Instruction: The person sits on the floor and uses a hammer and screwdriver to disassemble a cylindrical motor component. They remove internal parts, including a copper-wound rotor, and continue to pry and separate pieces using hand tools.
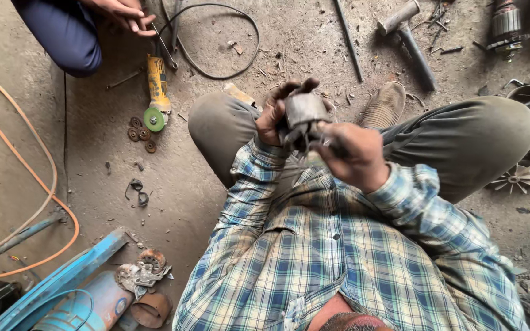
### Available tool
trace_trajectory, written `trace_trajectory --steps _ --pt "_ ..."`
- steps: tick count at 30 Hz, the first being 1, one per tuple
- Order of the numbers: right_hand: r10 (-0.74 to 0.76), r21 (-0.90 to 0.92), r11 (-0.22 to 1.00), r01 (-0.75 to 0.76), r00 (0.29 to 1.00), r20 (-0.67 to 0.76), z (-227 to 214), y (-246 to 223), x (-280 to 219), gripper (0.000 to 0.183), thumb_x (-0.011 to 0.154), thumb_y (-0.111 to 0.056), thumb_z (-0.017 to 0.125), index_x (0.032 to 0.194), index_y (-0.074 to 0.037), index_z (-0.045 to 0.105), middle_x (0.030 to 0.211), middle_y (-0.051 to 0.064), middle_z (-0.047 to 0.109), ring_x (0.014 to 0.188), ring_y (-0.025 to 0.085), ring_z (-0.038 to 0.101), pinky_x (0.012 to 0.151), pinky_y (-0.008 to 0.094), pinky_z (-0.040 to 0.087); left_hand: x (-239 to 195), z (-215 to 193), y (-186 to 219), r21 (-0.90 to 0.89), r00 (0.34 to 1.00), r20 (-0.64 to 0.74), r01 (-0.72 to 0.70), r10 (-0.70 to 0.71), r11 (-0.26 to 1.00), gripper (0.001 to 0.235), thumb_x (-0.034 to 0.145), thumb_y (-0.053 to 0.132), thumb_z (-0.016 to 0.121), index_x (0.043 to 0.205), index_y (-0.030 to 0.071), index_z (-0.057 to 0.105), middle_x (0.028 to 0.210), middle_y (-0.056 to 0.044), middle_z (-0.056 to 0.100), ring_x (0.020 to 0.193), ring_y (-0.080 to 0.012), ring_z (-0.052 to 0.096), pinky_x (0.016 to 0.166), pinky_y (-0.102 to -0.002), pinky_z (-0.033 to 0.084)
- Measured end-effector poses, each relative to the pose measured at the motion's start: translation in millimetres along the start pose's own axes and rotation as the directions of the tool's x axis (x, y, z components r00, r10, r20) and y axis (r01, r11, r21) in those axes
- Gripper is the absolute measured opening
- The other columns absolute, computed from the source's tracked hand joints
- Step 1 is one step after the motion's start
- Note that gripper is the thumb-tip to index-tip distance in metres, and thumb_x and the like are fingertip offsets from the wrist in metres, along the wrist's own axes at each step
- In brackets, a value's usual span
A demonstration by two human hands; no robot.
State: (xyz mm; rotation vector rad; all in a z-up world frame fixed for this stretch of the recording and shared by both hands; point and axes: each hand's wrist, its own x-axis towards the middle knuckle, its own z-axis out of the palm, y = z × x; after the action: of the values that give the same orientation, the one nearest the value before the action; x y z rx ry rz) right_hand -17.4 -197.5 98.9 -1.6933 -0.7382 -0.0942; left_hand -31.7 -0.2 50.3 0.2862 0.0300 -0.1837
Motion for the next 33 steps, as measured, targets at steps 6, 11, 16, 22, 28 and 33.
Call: trace_trajectory --steps 6,11,16,22,28,33 --pt "0.307 -0.183 0.931 -0.316 0.949 -0.075 -58 -23 5 0.015 0.106 -0.008 0.071 0.12 -0.005 0.068 0.078 0.011 0.066 0.057 0.017 0.061 0.053 0.03 0.048 12 -15 -5 -0.343 0.984 -0.174 -0.099 0.04 0.934 0.037 0.113 0.037 0.059 0.137 0.01 0.059 0.155 -0.021 0.049 0.14 -0.0547 0.046 0.107 -0.058 0.057" --pt "0.377 -0.518 0.832 -0.2 0.888 0.263 -78 -39 14 0.023 0.098 -0.019 0.069 0.118 -0.009 0.069 0.088 0.011 0.07 0.072 0.028 0.068 0.062 0.038 0.052 3 -21 0 -0.386 1.0 0.001 0.001 -0.001 0.923 0.038 0.11 0.038 0.058 0.138 0.013 0.063 0.152 -0.02 0.049 0.138 -0.0548 0.047 0.1 -0.064 0.059" --pt "0.388 -0.565 0.817 -0.117 0.835 0.389 -76 -36 13 0.022 0.095 -0.021 0.069 0.116 -0.013 0.072 0.088 0.009 0.071 0.075 0.031 0.069 0.061 0.041 0.051 -2 -23 -5 -0.283 1.0 0.011 -0.01 0.014 0.959 0.037 0.111 0.039 0.059 0.133 0.01 0.063 0.147 -0.023 0.049 0.136 -0.0573 0.046 0.096 -0.057 0.062" --pt "0.251 -0.19 0.962 -0.197 0.911 0.327 -56 5 0 0.009 0.098 -0.013 0.07 0.101 -0.005 0.069 0.077 0.009 0.065 0.063 0.023 0.063 0.057 0.034 0.048 -6 -22 -17 -0.47 0.999 0.007 0.038 -0.039 0.882 0.043 0.114 0.042 0.05 0.139 0.009 0.063 0.154 -0.022 0.048 0.14 -0.0586 0.046 0.098 -0.055 0.062" --pt "0.275 0.01 0.96 -0.28 0.947 0.164 -13 51 -32 0.022 0.101 -0.017 0.069 0.085 -0.002 0.067 0.062 0.005 0.058 0.053 0.009 0.053 0.05 0.029 0.041 -8 -30 -35 -0.402 0.996 0.027 -0.072 0.09 0.913 0.043 0.115 0.042 0.05 0.144 0.012 0.063 0.156 -0.017 0.05 0.139 -0.0561 0.047 0.106 -0.063 0.057" --pt "0.282 0.074 0.955 -0.288 0.956 0.078 6 79 -37 0.033 0.11 -0.022 0.063 0.086 -0.001 0.062 0.064 0.003 0.048 0.057 0.01 0.045 0.056 0.029 0.037 3 -45 -38 -0.463 0.994 -0.035 -0.107 0.103 0.88 0.04 0.111 0.039 0.052 0.14 0.013 0.063 0.152 -0.013 0.054 0.14 -0.0503 0.049 0.113 -0.063 0.052"
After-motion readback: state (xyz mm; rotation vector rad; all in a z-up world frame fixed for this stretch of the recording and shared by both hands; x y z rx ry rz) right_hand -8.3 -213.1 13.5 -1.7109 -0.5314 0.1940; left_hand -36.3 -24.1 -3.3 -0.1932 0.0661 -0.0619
